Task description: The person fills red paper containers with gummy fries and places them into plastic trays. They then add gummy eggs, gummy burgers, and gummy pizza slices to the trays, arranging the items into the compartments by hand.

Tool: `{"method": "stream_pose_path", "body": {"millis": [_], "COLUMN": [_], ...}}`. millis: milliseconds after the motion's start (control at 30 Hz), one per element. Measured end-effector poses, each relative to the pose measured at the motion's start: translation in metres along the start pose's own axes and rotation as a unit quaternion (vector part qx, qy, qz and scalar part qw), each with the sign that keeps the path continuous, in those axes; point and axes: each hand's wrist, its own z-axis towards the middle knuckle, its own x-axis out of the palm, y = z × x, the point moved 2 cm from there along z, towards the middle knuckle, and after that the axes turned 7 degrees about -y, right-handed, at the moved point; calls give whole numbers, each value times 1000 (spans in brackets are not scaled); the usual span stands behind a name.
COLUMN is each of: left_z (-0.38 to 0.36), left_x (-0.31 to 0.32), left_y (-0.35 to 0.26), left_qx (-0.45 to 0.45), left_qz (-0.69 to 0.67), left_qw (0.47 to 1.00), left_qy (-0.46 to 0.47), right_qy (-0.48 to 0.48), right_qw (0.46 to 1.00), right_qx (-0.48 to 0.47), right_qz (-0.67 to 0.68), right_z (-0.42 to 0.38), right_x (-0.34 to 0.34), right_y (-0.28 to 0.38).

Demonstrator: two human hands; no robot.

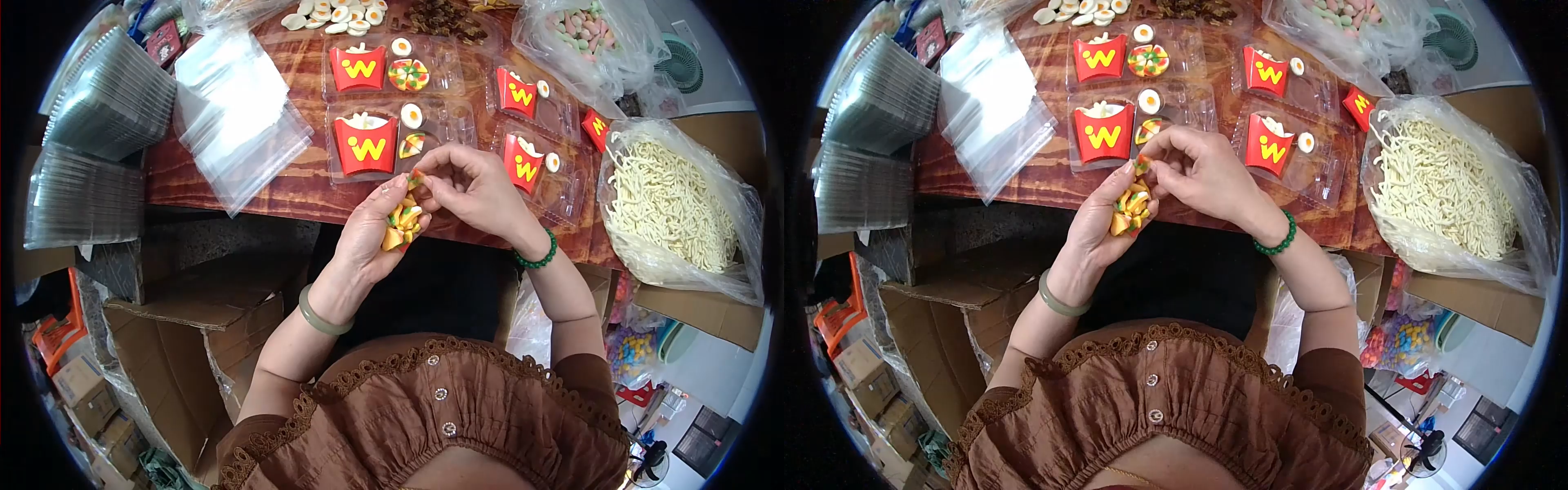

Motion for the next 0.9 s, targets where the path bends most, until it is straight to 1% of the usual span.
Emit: {"method": "stream_pose_path", "body": {"millis": [33, 100, 167, 233, 267, 333, 367, 433, 467, 533, 767, 900], "left_z": [-1, -5, -7, -7, -6, -5, -5, -4, -4, -4, -2, -2], "left_x": [0, 1, -4, -10, -12, -12, -12, -11, -11, -11, -11, -11], "left_y": [-1, -2, -5, -8, -8, -9, -9, -10, -10, -10, -10, -11], "left_qx": [1, -2, 3, 10, 11, 26, 27, 30, 30, 26, 22, 18], "left_qz": [0, -22, -34, -69, -69, -66, -67, -56, -58, -57, -53, -59], "left_qw": [1000, 999, 999, 997, 997, 997, 997, 998, 998, 998, 998, 998], "left_qy": [0, -37, -35, -29, -29, -29, -30, -21, -21, -24, -25, -21], "right_qy": [1, -38, -34, -2, -1, 3, 5, -59, -58, -36, -34, -28], "right_qw": [1000, 987, 986, 950, 950, 951, 951, 944, 944, 926, 930, 912], "right_qx": [0, -111, -101, -229, -230, -194, -194, -204, -204, -239, -230, -267], "right_qz": [0, -109, -127, -212, -212, -242, -242, -253, -253, -290, -284, -310], "right_z": [3, 15, 27, 35, 36, 38, 37, 35, 34, 31, 30, 33], "right_x": [-1, -9, -13, -6, -3, 6, 9, 9, 8, 7, 9, 9], "right_y": [-1, 0, -5, -12, -16, -18, -16, -9, -10, -12, -13, -15]}}
